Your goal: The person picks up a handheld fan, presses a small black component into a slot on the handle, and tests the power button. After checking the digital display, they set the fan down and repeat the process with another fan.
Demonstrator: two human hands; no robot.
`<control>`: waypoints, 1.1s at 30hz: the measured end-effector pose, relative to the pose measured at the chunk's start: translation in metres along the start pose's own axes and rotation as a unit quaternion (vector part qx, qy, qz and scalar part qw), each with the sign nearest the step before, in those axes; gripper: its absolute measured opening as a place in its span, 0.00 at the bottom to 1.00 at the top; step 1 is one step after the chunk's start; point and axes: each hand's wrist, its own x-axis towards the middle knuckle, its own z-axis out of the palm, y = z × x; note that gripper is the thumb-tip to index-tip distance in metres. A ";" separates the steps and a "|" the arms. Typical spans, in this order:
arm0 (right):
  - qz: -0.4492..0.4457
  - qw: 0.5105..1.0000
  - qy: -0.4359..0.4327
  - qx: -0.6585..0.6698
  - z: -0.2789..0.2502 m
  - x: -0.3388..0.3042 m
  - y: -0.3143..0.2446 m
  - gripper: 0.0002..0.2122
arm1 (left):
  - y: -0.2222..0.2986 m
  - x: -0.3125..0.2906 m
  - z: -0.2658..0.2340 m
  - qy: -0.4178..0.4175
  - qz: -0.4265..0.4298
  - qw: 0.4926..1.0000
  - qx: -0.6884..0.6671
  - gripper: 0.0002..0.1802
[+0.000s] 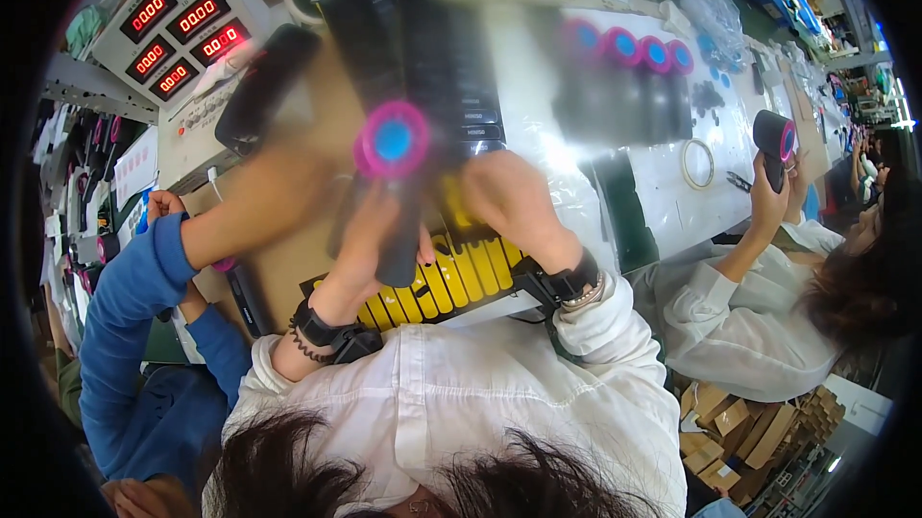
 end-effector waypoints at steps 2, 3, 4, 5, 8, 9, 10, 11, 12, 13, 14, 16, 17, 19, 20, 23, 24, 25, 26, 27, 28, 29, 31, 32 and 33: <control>-0.002 1.000 -0.011 -0.014 -0.001 0.002 -0.003 0.05 | 0.000 0.000 0.000 0.001 0.002 1.000 0.005 0.36; -0.004 0.999 -0.023 -0.029 -0.002 0.003 -0.004 0.05 | 0.000 0.000 0.001 0.003 0.003 1.000 0.010 0.36; -0.006 0.998 -0.034 -0.043 -0.002 0.003 -0.005 0.05 | 0.000 0.000 0.001 0.004 0.005 1.000 0.015 0.36; -0.006 0.998 -0.035 -0.043 -0.002 0.003 -0.005 0.05 | 0.000 0.000 0.001 0.004 0.005 1.000 0.014 0.36; -0.005 0.998 -0.036 -0.057 -0.001 0.003 -0.002 0.05 | 0.001 0.000 0.002 0.005 -0.007 0.999 0.034 0.36; -0.005 0.998 -0.036 -0.057 0.000 0.001 0.000 0.05 | 0.002 -0.001 0.002 0.005 -0.007 0.999 0.034 0.36; 0.037 0.999 -0.034 -0.013 0.000 -0.001 0.003 0.05 | 0.004 -0.002 0.003 0.007 -0.008 0.999 0.054 0.36; 0.078 0.996 -0.031 0.031 0.001 -0.003 0.007 0.05 | 0.006 -0.003 0.004 0.009 -0.009 0.997 0.074 0.36; 0.120 0.990 -0.029 0.075 0.001 -0.004 0.009 0.05 | 0.008 -0.005 0.005 0.011 -0.010 0.996 0.093 0.35; 0.120 0.990 -0.029 0.074 0.001 -0.004 0.009 0.05 | 0.011 -0.006 0.005 0.011 -0.010 0.996 0.093 0.35; 0.130 0.987 -0.025 0.087 0.000 -0.003 0.010 0.04 | 0.014 -0.008 0.005 0.017 0.007 0.993 0.120 0.35; 0.149 0.982 -0.016 0.112 0.000 -0.004 0.010 0.04 | 0.019 -0.012 0.005 0.030 0.039 0.984 0.173 0.34; 0.150 0.982 -0.016 0.113 0.000 -0.005 0.009 0.04 | 0.019 -0.012 0.006 0.030 0.038 0.984 0.173 0.34; 0.132 0.985 -0.013 0.109 0.000 -0.003 0.006 0.04 | 0.023 -0.011 0.006 0.023 0.047 0.988 0.149 0.33; 0.124 0.987 -0.011 0.106 0.000 -0.002 0.005 0.04 | 0.024 -0.010 0.006 0.020 0.051 0.989 0.136 0.33; 0.099 0.992 -0.020 0.076 -0.001 0.000 0.003 0.04 | 0.022 -0.003 0.009 0.012 0.039 0.994 0.104 0.32; 0.086 0.994 -0.025 0.061 -0.002 0.000 0.002 0.04 | 0.020 -0.001 0.011 0.009 0.034 0.996 0.087 0.31; 0.085 0.994 -0.026 0.061 -0.004 0.001 0.002 0.04 | 0.017 0.001 0.012 0.009 0.035 0.996 0.087 0.31; 0.086 0.993 -0.037 0.068 -0.006 0.000 0.003 0.05 | 0.013 0.003 0.011 0.012 0.017 0.996 0.081 0.32; 0.088 0.992 -0.048 0.075 -0.008 0.000 0.005 0.07 | 0.009 0.005 0.010 0.015 -0.001 0.997 0.076 0.32; 0.090 0.991 -0.059 0.082 -0.009 0.001 0.006 0.08 | 0.007 0.007 0.010 0.018 -0.019 0.997 0.071 0.32; 0.088 0.991 -0.060 0.082 -0.011 0.001 0.008 0.08 | 0.007 0.008 0.010 0.018 -0.018 0.997 0.071 0.32; 0.117 0.984 -0.066 0.117 -0.013 -0.001 0.011 0.09 | 0.006 0.009 0.012 0.013 -0.026 0.996 0.083 0.32; 0.131 0.980 -0.069 0.135 -0.014 -0.002 0.013 0.10 | 0.005 0.009 0.012 0.011 -0.030 0.995 0.090 0.32; 0.130 0.980 -0.068 0.134 -0.016 -0.003 0.016 0.10 | 0.004 0.010 0.012 0.010 -0.029 0.996 0.089 0.32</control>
